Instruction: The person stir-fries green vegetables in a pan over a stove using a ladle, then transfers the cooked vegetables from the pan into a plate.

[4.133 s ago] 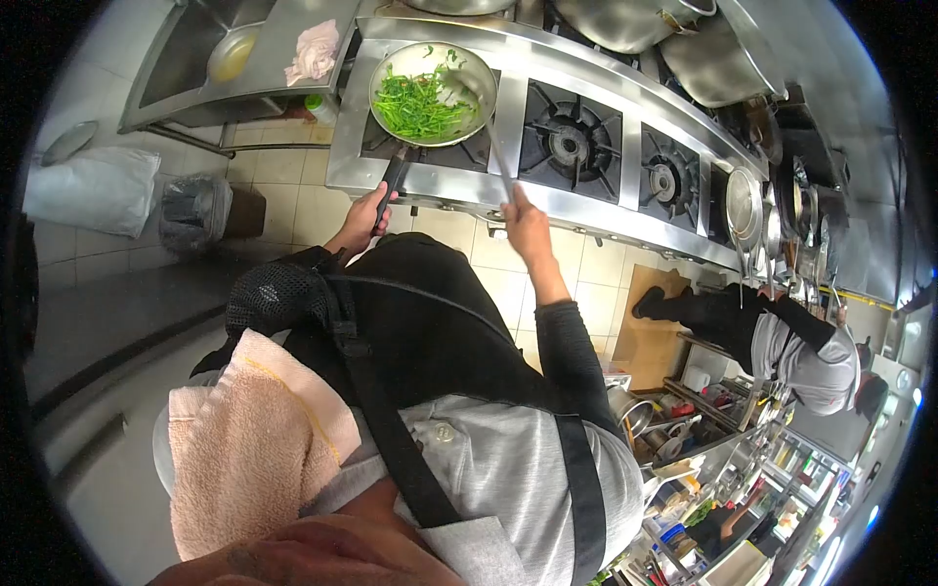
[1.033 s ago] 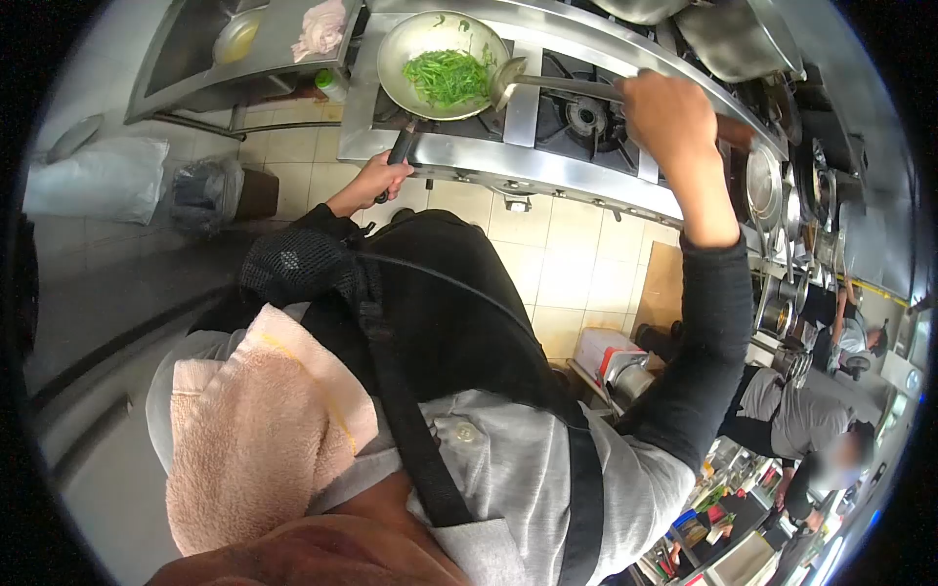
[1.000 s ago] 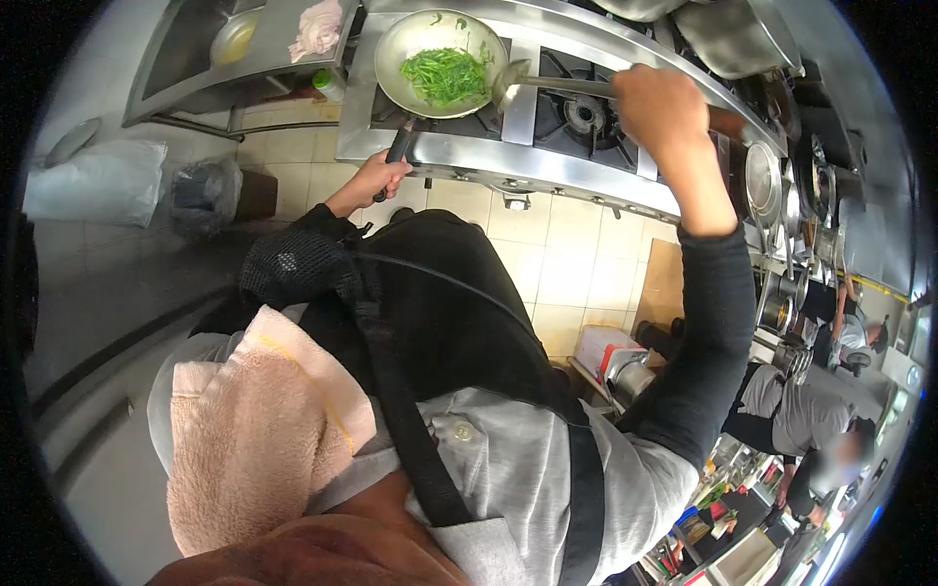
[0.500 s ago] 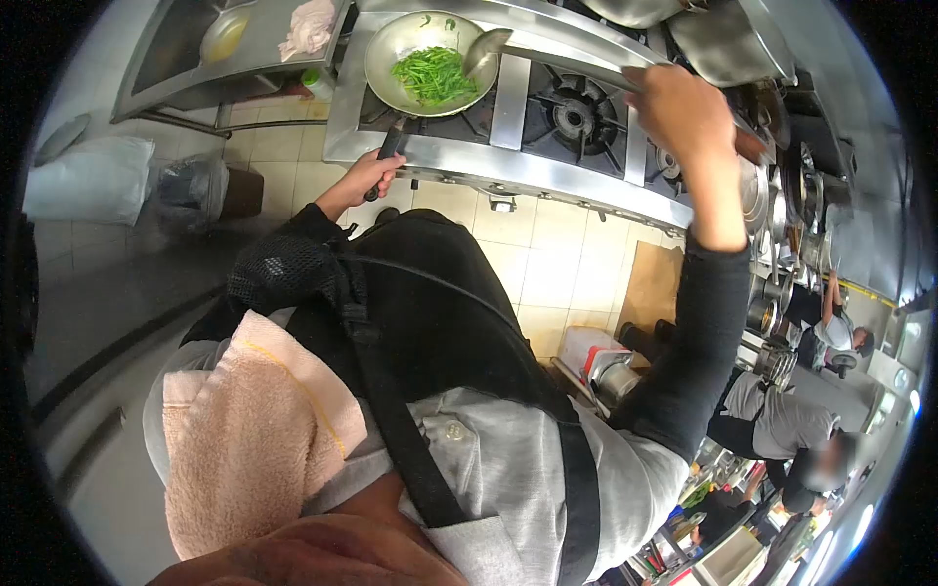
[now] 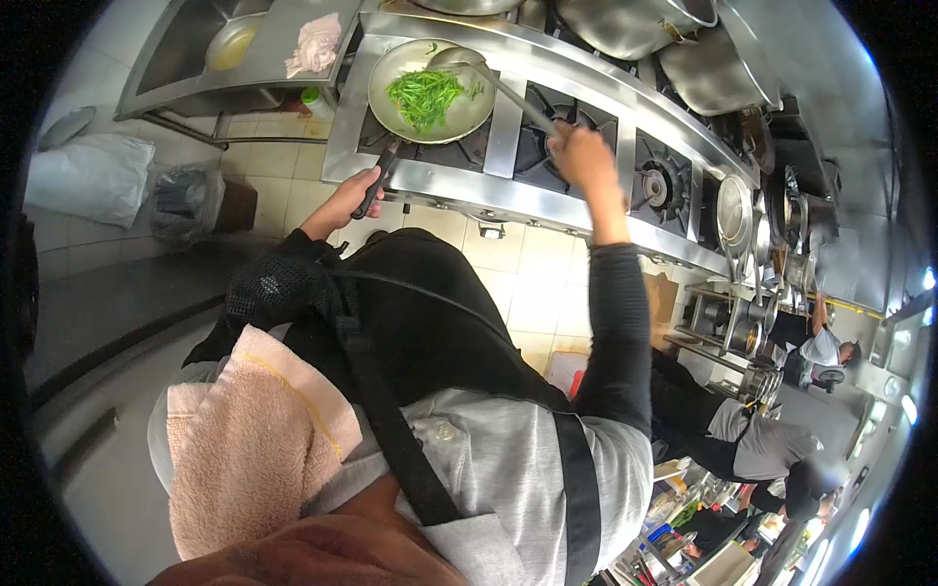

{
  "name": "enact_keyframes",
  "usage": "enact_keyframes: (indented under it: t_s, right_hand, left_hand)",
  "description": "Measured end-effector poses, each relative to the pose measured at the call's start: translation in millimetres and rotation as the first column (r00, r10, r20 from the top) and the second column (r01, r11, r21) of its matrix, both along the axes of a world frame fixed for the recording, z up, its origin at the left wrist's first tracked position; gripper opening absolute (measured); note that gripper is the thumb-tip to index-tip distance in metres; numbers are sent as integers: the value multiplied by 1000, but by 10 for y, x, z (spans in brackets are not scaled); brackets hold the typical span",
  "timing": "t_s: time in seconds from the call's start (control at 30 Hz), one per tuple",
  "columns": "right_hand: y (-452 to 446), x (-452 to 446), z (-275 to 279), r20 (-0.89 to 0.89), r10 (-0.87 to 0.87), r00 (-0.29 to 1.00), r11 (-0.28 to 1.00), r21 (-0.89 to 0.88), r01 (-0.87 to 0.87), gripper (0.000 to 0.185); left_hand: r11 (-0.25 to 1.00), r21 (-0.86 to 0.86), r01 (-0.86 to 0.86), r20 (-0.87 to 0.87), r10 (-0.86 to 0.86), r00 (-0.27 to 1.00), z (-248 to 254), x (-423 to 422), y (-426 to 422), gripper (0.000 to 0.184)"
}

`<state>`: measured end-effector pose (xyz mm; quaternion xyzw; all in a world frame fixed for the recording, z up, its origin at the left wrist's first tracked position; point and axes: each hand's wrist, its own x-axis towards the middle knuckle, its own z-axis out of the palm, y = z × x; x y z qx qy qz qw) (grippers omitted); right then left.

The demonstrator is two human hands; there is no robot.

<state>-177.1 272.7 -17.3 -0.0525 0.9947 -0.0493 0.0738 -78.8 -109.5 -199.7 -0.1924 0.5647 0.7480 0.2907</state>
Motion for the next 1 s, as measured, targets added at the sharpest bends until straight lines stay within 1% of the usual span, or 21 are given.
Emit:
enact_keyframes:
  t_s: [0.07, 0.1, 0.13, 0.2, 0.23, 0.37, 0.47, 0.5, 0.53, 0.6, 0.67, 0.7, 0.73, 0.8, 0.9, 1.0]
  right_hand:
    - [-39, 255, -615, -74, -12, 997, 996, -86, 6, 39]
    - [-30, 438, -1060, -42, 2, 999, 991, -131, -7, 38]
    - [-59, 603, -1327, -15, 20, 1000, 984, -177, -23, 38]
    - [-273, 1007, -1206, -62, -59, 996, 887, -461, 24, 39]
    - [-257, 1024, -1201, 3, -81, 997, 834, -548, 70, 40]
    - [-327, 863, -1344, -242, -164, 956, 877, -479, 29, 37]
    - [-345, 1091, -1329, -29, -147, 989, 882, -456, 118, 36]
    - [-329, 1204, -1346, 14, -87, 996, 886, -457, 84, 37]
    - [-325, 1321, -1357, -58, -55, 997, 854, -520, 17, 39]
    - [-293, 1315, -1361, 47, -100, 994, 770, -629, 107, 40]
    - [-456, 1110, -1197, -7, -143, 990, 822, -558, 115, 39]
    - [-571, 970, -1134, -3, -166, 986, 829, -542, 138, 36]
    - [-568, 751, -1459, -73, -178, 981, 864, -488, 120, 34]
    - [-781, 561, -1565, -73, -170, 983, 831, -547, 103, 33]
    - [-895, 770, -1637, -15, -56, 998, 857, -514, 40, 34]
    - [-459, 1207, -1437, -93, -40, 995, 945, -326, 7, 35]
  left_hand:
    - [999, -48, -16, -30, 14, 999, -76, 12, 11, 45]
    - [999, -30, 13, -42, -14, 999, -134, 13, -4, 45]
    - [999, -14, 39, -58, -40, 998, -144, -4, -25, 45]
    - [999, -2, 35, -4, -35, 999, -22, -6, 7, 47]
    - [999, 7, 32, -8, -32, 999, -14, -4, 9, 48]
    - [999, -8, 42, -48, -42, 998, -74, 6, 17, 51]
    - [998, 14, 59, -6, -59, 998, 0, 8, 8, 52]
    - [997, 35, 66, 5, -66, 998, 6, 8, 1, 51]
    - [997, 34, 71, -8, -71, 997, 43, 2, 3, 51]
    - [997, 35, 73, -14, -73, 997, 94, 39, 10, 51]
    - [996, 53, 72, -64, -68, 996, 27, 61, 9, 50]
    - [996, 59, 70, -49, -67, 997, 61, 67, 15, 49]
    - [995, 64, 74, -37, -71, 997, 106, 62, 27, 49]
    - [996, 77, 54, -26, -52, 998, 82, 51, 34, 46]
    - [995, 93, 27, -17, -25, 1000, -2, 57, 44, 43]
    - [997, 78, -23, 32, 21, 999, -13, 23, 64, 44]
